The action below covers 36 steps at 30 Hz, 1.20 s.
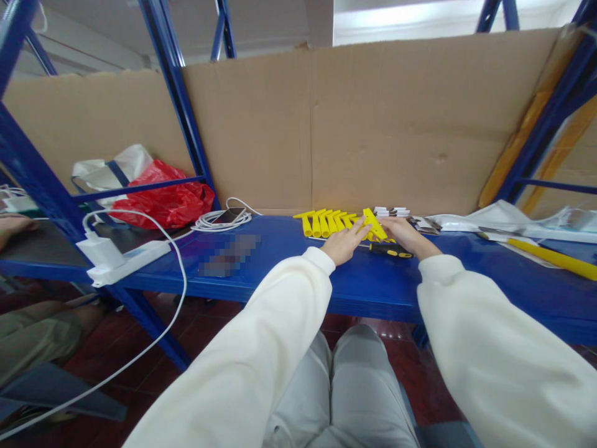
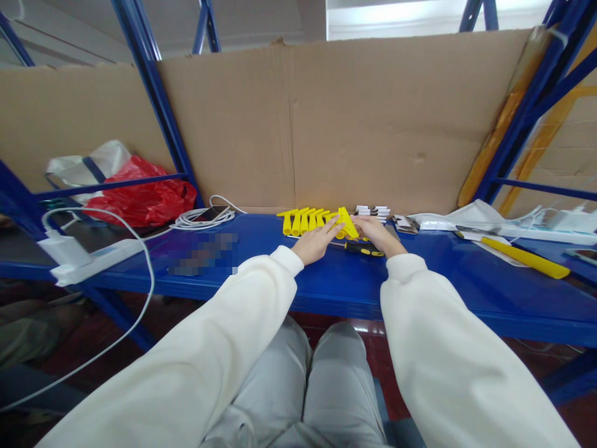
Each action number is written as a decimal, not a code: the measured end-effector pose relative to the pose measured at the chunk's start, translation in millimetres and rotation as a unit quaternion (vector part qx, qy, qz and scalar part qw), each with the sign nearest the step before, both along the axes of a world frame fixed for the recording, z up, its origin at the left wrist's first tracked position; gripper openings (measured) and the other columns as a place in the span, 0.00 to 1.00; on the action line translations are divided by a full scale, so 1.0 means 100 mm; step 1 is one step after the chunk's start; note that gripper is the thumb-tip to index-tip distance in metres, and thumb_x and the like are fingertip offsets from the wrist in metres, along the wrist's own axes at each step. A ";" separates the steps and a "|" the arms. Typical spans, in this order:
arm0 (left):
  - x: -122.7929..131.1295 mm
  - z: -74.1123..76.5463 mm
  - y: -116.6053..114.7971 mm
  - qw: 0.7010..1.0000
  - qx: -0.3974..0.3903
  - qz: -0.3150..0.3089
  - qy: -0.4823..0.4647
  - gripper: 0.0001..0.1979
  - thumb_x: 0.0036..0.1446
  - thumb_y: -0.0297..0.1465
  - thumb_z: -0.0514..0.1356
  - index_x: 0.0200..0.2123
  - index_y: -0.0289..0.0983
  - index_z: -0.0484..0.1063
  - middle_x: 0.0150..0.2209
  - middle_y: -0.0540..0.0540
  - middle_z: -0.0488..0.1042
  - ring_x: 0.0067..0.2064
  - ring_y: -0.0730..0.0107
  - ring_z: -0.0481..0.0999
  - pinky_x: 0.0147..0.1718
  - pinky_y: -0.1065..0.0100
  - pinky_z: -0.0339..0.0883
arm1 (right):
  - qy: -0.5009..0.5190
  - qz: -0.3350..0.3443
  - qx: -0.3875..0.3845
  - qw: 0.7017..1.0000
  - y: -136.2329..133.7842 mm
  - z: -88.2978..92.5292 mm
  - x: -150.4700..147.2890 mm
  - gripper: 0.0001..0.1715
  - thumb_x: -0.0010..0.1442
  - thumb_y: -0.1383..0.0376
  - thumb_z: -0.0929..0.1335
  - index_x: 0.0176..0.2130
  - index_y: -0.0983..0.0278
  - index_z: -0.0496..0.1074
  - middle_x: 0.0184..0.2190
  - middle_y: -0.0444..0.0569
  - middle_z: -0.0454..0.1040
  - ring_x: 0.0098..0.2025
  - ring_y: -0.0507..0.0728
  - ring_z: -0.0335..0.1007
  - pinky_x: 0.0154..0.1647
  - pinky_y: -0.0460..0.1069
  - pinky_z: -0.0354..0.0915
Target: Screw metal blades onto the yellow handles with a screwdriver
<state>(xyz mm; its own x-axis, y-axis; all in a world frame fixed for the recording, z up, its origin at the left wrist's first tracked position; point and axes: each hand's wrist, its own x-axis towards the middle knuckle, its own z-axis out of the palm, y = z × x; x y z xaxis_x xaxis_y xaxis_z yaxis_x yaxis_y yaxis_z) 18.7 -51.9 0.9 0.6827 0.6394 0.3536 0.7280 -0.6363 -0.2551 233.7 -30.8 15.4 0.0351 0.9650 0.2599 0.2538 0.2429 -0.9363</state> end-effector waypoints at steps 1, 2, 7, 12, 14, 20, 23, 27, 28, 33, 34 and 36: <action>-0.01 -0.01 0.02 1.000 0.005 -0.002 -0.013 0.46 0.66 0.15 0.52 0.85 0.43 0.57 0.86 0.31 0.55 0.66 0.49 0.85 0.59 0.55 0.84 | 0.027 0.026 -0.010 0.999 -0.04 0.02 -0.04 0.25 0.58 0.46 0.83 0.31 0.60 0.77 0.20 0.43 0.72 0.27 0.57 0.72 0.29 0.48 0.66; -0.02 -0.02 0.04 1.000 0.010 -0.005 -0.025 0.47 0.66 0.15 0.52 0.86 0.43 0.56 0.86 0.30 0.56 0.66 0.48 0.85 0.58 0.54 0.85 | 0.046 0.049 -0.016 0.998 -0.08 0.04 -0.07 0.24 0.58 0.47 0.83 0.33 0.60 0.77 0.21 0.44 0.73 0.28 0.57 0.73 0.29 0.48 0.65; -0.03 -0.04 0.08 0.998 0.013 0.000 -0.056 0.50 0.65 0.15 0.52 0.87 0.44 0.52 0.86 0.30 0.56 0.65 0.47 0.86 0.56 0.53 0.86 | 0.058 0.088 -0.020 0.994 -0.16 0.09 -0.11 0.24 0.52 0.53 0.86 0.30 0.61 0.74 0.21 0.42 0.73 0.26 0.53 0.70 0.29 0.47 0.63; -0.02 -0.03 0.07 0.999 -0.002 0.011 -0.046 0.48 0.66 0.16 0.52 0.87 0.45 0.53 0.86 0.30 0.55 0.66 0.47 0.85 0.56 0.55 0.85 | 0.076 0.022 0.000 0.997 -0.10 0.06 -0.09 0.24 0.54 0.57 0.84 0.26 0.60 0.70 0.19 0.42 0.71 0.23 0.51 0.63 0.26 0.46 0.58; -0.02 -0.03 0.06 0.999 -0.001 0.001 -0.041 0.48 0.67 0.16 0.52 0.87 0.46 0.53 0.86 0.31 0.55 0.67 0.47 0.85 0.56 0.55 0.85 | 0.112 -0.019 0.018 0.993 -0.05 0.06 -0.06 0.23 0.54 0.60 0.83 0.26 0.60 0.68 0.18 0.41 0.68 0.22 0.50 0.60 0.24 0.45 0.55; 0.00 0.02 -0.01 0.999 -0.023 -0.025 -0.010 0.42 0.72 0.18 0.51 0.85 0.46 0.58 0.87 0.34 0.54 0.71 0.50 0.82 0.62 0.55 0.83 | 0.232 -0.120 0.052 0.964 0.04 0.06 0.12 0.20 0.57 0.66 0.77 0.28 0.57 0.63 0.15 0.37 0.58 0.19 0.49 0.53 0.19 0.43 0.52; 0.01 0.06 -0.06 0.999 -0.038 -0.038 0.001 0.40 0.74 0.20 0.52 0.85 0.46 0.61 0.87 0.36 0.54 0.74 0.53 0.80 0.65 0.57 0.81 | 0.269 -0.146 0.041 0.951 0.07 0.05 0.19 0.24 0.57 0.66 0.78 0.29 0.55 0.59 0.15 0.35 0.55 0.18 0.50 0.53 0.17 0.43 0.52; 0.00 0.04 -0.02 0.998 -0.034 -0.047 -0.012 0.39 0.73 0.19 0.54 0.83 0.49 0.65 0.86 0.37 0.57 0.74 0.53 0.79 0.69 0.57 0.79 | 0.272 -0.142 0.038 0.951 0.09 0.04 0.24 0.25 0.59 0.62 0.78 0.30 0.54 0.59 0.15 0.35 0.56 0.18 0.50 0.52 0.16 0.43 0.53; -0.01 0.02 0.01 0.998 -0.031 -0.050 -0.025 0.39 0.73 0.18 0.55 0.82 0.49 0.66 0.86 0.37 0.57 0.74 0.53 0.80 0.70 0.56 0.78 | 0.270 -0.132 0.040 0.953 0.09 0.04 0.24 0.24 0.59 0.60 0.78 0.31 0.54 0.60 0.16 0.36 0.58 0.19 0.50 0.52 0.16 0.43 0.53; -0.12 0.00 0.16 0.989 -0.010 -0.011 -0.147 0.38 0.72 0.18 0.55 0.81 0.46 0.69 0.84 0.34 0.63 0.73 0.48 0.81 0.73 0.45 0.75 | 0.267 -0.099 0.041 0.958 0.03 0.06 0.22 0.16 0.60 0.58 0.78 0.32 0.58 0.68 0.19 0.37 0.63 0.19 0.49 0.55 0.18 0.44 0.55; -0.16 0.02 0.18 0.984 -0.010 0.026 -0.176 0.37 0.72 0.18 0.54 0.80 0.44 0.70 0.83 0.33 0.64 0.72 0.48 0.81 0.74 0.45 0.74 | 0.265 -0.102 0.039 0.958 0.01 0.06 0.21 0.15 0.59 0.59 0.78 0.32 0.58 0.70 0.19 0.37 0.63 0.19 0.49 0.55 0.18 0.44 0.55; -0.26 0.07 0.22 0.966 -0.018 0.114 -0.233 0.34 0.73 0.18 0.52 0.78 0.39 0.73 0.82 0.31 0.65 0.72 0.48 0.82 0.75 0.49 0.73 | 0.262 -0.113 0.037 0.958 -0.01 0.07 0.18 0.13 0.56 0.62 0.78 0.31 0.59 0.71 0.19 0.37 0.63 0.19 0.48 0.55 0.18 0.44 0.53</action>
